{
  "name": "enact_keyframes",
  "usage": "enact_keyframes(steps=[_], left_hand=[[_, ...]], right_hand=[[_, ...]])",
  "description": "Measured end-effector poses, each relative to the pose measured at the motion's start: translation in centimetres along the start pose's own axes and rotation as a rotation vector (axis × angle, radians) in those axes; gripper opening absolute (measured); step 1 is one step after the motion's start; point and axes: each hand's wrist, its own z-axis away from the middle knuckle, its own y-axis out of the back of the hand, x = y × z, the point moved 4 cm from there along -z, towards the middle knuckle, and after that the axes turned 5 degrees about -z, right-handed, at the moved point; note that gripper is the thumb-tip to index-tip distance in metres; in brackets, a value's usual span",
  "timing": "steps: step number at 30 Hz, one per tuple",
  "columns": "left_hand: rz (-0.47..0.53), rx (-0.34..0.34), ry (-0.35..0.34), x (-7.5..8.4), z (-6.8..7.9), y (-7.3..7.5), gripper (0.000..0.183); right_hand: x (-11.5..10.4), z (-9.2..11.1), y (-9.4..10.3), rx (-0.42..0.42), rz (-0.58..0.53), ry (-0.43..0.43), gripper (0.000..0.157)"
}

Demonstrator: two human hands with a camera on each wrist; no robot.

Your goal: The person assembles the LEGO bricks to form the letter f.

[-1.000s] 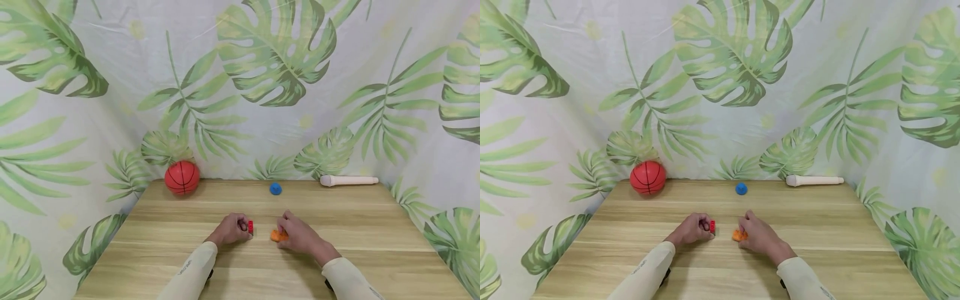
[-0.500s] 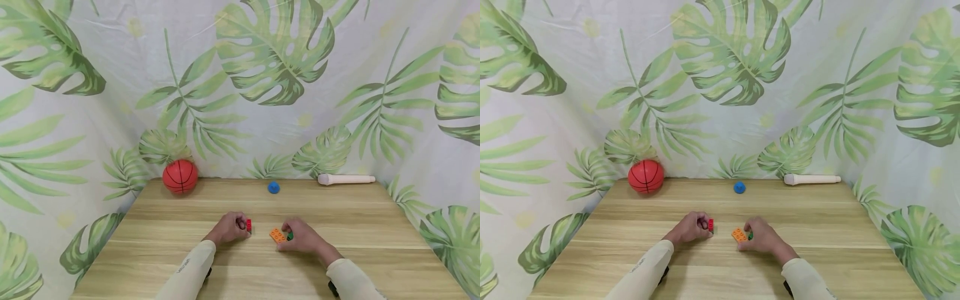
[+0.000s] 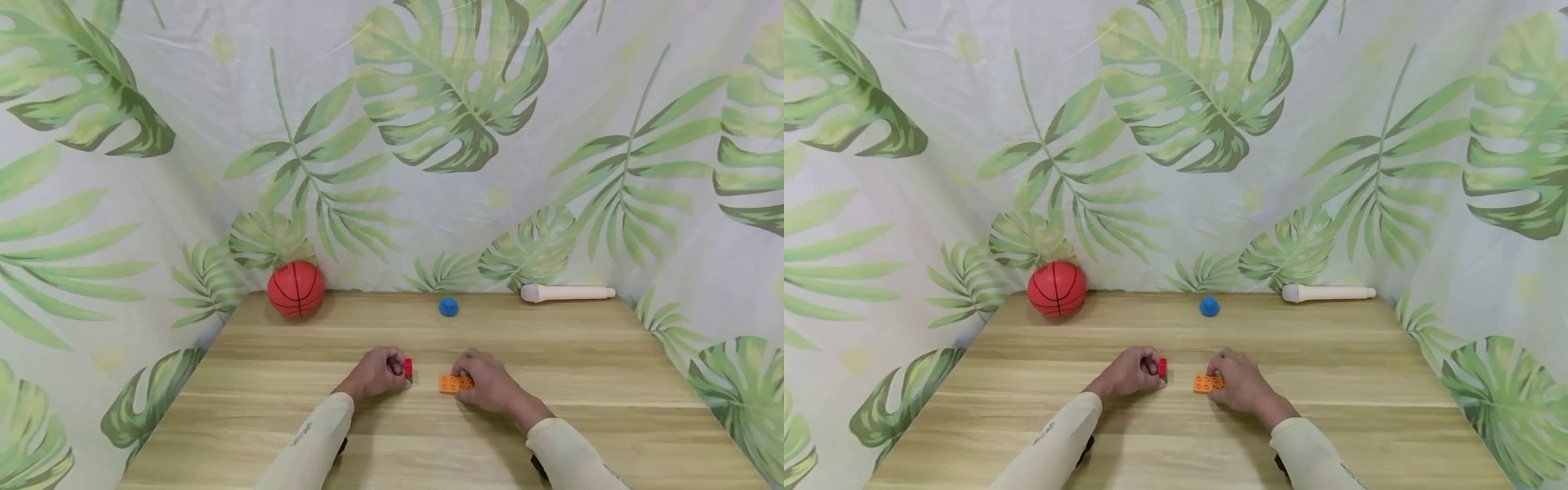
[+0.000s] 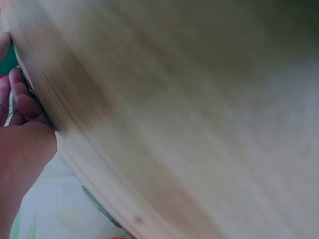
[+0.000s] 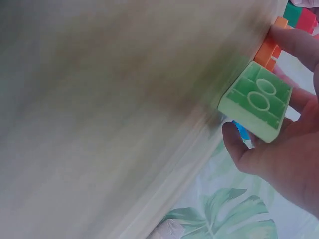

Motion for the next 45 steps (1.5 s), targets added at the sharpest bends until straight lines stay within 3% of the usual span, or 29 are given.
enact_keyframes(steps=[6, 17, 28, 45], left_hand=[[-0.003, -0.001, 0.010, 0.1, -0.1, 0.2, 0.025], [0.001, -0.001, 0.002, -0.2, 0.0, 0.0, 0.024], [-0.063, -0.013, 0.019, -0.4, 0.0, 0.0, 0.030], [-0.044, -0.027, -0.034, 0.1, 0.1, 0.1, 0.025]], right_hand=[[-0.9, -0.8, 0.2, 0.052, -0.005, 0.052, 0.025], [-3.0, -3.8, -0.8, 0.159, -0.153, 0.103, 0.032], [-5.4, -6.1, -1.9, 0.068, -0.213, 0.160, 0.026], [-4.1, -5.7, -2.4, 0.042, -0.284, 0.102, 0.024]])
